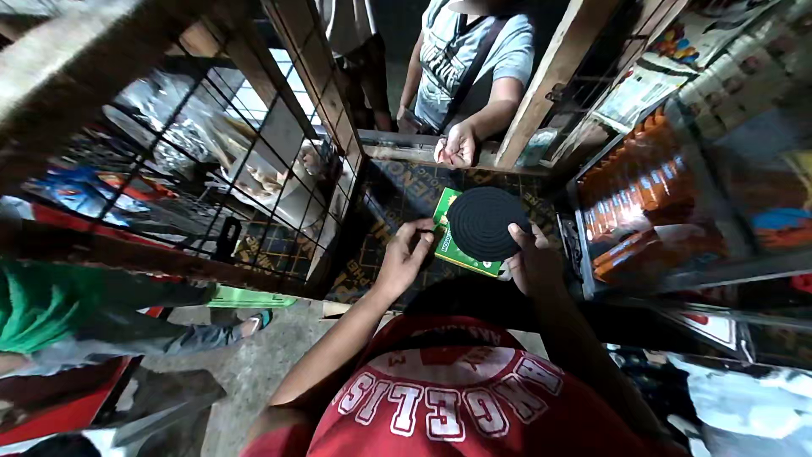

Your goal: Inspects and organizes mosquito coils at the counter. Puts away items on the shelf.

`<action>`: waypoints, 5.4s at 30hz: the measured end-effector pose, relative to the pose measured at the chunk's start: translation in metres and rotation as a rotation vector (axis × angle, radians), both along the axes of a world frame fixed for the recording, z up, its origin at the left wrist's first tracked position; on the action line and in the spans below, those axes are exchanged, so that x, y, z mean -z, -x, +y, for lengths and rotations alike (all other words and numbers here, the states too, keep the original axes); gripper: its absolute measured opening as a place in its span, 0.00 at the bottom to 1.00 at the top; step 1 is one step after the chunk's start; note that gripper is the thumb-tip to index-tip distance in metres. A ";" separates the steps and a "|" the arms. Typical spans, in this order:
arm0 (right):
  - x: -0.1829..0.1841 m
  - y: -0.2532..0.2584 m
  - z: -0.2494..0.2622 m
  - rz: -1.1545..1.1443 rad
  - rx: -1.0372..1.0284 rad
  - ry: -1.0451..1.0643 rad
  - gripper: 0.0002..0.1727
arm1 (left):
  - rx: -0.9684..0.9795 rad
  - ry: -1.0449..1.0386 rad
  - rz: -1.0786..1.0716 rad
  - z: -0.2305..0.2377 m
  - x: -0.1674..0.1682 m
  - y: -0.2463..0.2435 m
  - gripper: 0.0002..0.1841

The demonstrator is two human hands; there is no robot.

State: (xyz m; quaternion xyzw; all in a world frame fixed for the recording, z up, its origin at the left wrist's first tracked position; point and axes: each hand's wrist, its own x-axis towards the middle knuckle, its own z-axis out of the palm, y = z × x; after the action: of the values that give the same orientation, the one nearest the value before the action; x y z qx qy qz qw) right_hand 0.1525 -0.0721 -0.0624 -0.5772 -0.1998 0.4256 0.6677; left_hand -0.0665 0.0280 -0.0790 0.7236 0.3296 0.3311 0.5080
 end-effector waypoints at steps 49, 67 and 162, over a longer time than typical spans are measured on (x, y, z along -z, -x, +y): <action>-0.023 -0.018 0.039 0.096 -0.058 -0.415 0.18 | 0.128 -0.539 0.124 -0.005 0.030 0.008 0.38; -0.035 -0.013 0.035 0.179 -0.081 -0.483 0.16 | 0.091 -0.600 0.110 -0.005 0.034 0.008 0.33; -0.002 -0.036 0.116 -0.099 -0.153 0.076 0.25 | 0.054 -0.554 0.228 -0.002 0.032 -0.025 0.24</action>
State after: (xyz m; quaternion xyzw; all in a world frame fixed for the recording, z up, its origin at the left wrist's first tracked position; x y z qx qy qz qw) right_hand 0.1884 0.0437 -0.0604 -0.6055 -0.2597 0.4538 0.6000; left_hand -0.0410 0.0260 -0.1112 0.8756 0.2625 0.3114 0.2597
